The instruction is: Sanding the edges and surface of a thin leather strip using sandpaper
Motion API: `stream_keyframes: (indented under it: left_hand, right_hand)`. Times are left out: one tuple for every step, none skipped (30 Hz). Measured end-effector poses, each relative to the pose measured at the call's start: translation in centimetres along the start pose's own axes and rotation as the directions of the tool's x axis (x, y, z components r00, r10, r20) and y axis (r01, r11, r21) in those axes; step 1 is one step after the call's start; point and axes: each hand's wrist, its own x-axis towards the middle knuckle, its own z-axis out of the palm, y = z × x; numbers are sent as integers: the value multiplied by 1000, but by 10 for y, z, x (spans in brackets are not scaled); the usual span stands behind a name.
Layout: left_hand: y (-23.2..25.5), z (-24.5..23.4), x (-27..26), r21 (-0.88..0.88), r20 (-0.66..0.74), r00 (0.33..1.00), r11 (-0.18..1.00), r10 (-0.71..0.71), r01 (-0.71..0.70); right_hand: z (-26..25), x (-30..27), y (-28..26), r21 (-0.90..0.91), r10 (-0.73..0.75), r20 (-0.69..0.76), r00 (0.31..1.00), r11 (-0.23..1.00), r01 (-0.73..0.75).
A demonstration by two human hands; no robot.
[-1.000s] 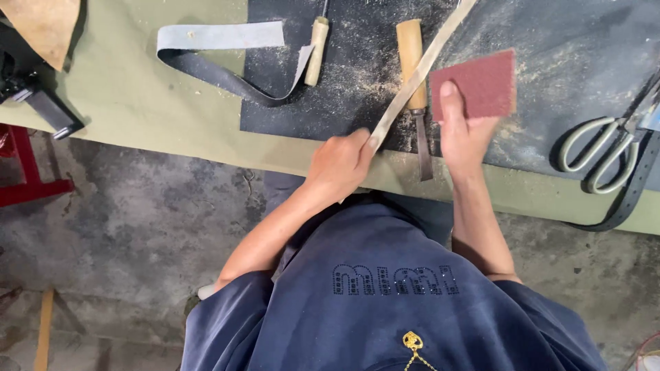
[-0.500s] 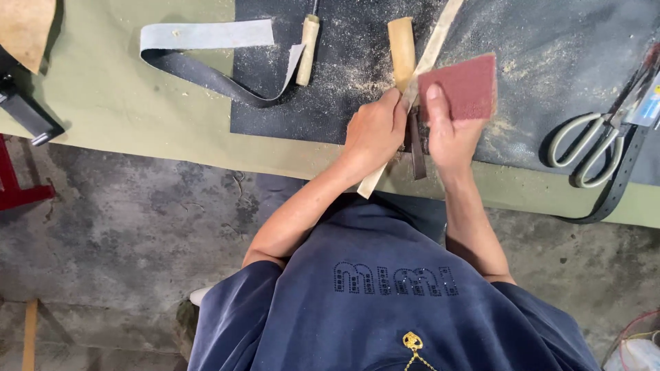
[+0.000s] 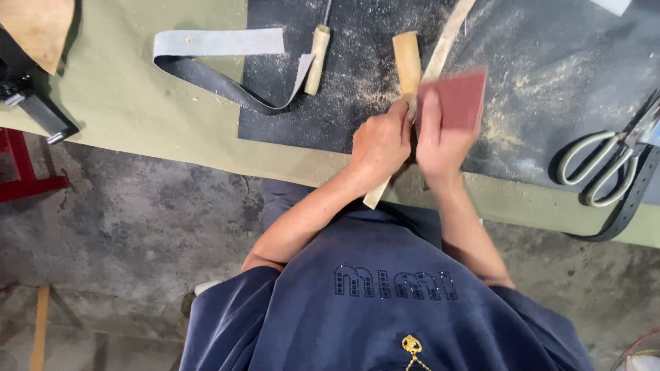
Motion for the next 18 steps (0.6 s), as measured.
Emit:
stream_keyframes:
  left_hand:
    - [-3, 3, 0, 2, 7, 1000, 1000, 3, -3]
    - [-5, 6, -1, -4, 4, 1000, 1000, 9, -9]
    - [-7, 5, 2, -7, -10, 1000, 1000, 23, -23]
    - [-6, 5, 1, -1, -13, 999, 999, 32, -32]
    - [-6, 5, 2, 0, -5, 1000, 1000, 23, -23]
    - [-7, 4, 2, 1, 4, 1000, 1000, 13, -13]
    - [-5, 2, 3, 3, 6, 1000, 1000, 10, -10]
    - [-4, 0, 5, 14, 16, 1000, 1000, 10, -10]
    - [-4, 2, 3, 24, 36, 999, 1000, 9, -10]
    - [-6, 4, 4, 24, 47, 999, 1000, 6, -7]
    - [-7, 6, 4, 27, 34, 999, 999, 19, -20]
    - [-7, 7, 4, 30, 20, 999, 999, 33, -34]
    - [-6, 6, 1, 32, 17, 999, 998, 45, -45]
    - [-5, 5, -2, 19, 14, 999, 999, 46, -46]
    - [-5, 3, -3, 1, 4, 999, 999, 45, -45]
    - [-7, -1, -2, 0, -6, 998, 999, 54, -54]
    - [-11, -3, -5, 7, 13, 999, 999, 46, -46]
    - [-16, -4, -8, 15, 32, 999, 999, 38, -38]
  right_hand:
    - [2, 3, 16, -3, 4, -6, 1000, 1000, -5]
    - [4, 6, 31, -26, 1, -50, 999, 1000, -3]
    - [8, 15, 45, -45, -14, -98, 995, 999, 10]
    - [5, 13, 26, -42, -21, -107, 994, 999, 16]
    - [4, 12, 8, -37, -22, -78, 997, 999, 19]
    - [3, 10, -9, -33, -24, -48, 999, 999, 22]
    - [4, 2, -2, -31, -20, -48, 999, 999, 19]
    - [4, -6, 6, -29, -33, -63, 997, 999, 31]
    - [2, -19, 14, -33, -39, -80, 996, 999, 36]
    - [3, -6, 21, -37, -28, -81, 996, 999, 25]
    - [2, 7, 27, -71, -19, -100, 995, 997, 12]
    - [0, 20, 31, -104, -11, -119, 993, 995, -1]
    - [-6, 21, 31, -105, -19, -128, 992, 994, 6]
    - [-11, 22, 28, -79, 16, -133, 991, 997, -27]
    - [-15, 26, 27, -51, 45, -130, 990, 997, -52]
    - [-17, 30, 26, -50, 32, -133, 991, 998, -39]
    - [-19, 28, 26, -9, 92, -116, 989, 996, -94]
    - [-20, 27, 26, 31, 152, -95, 984, 988, -150]
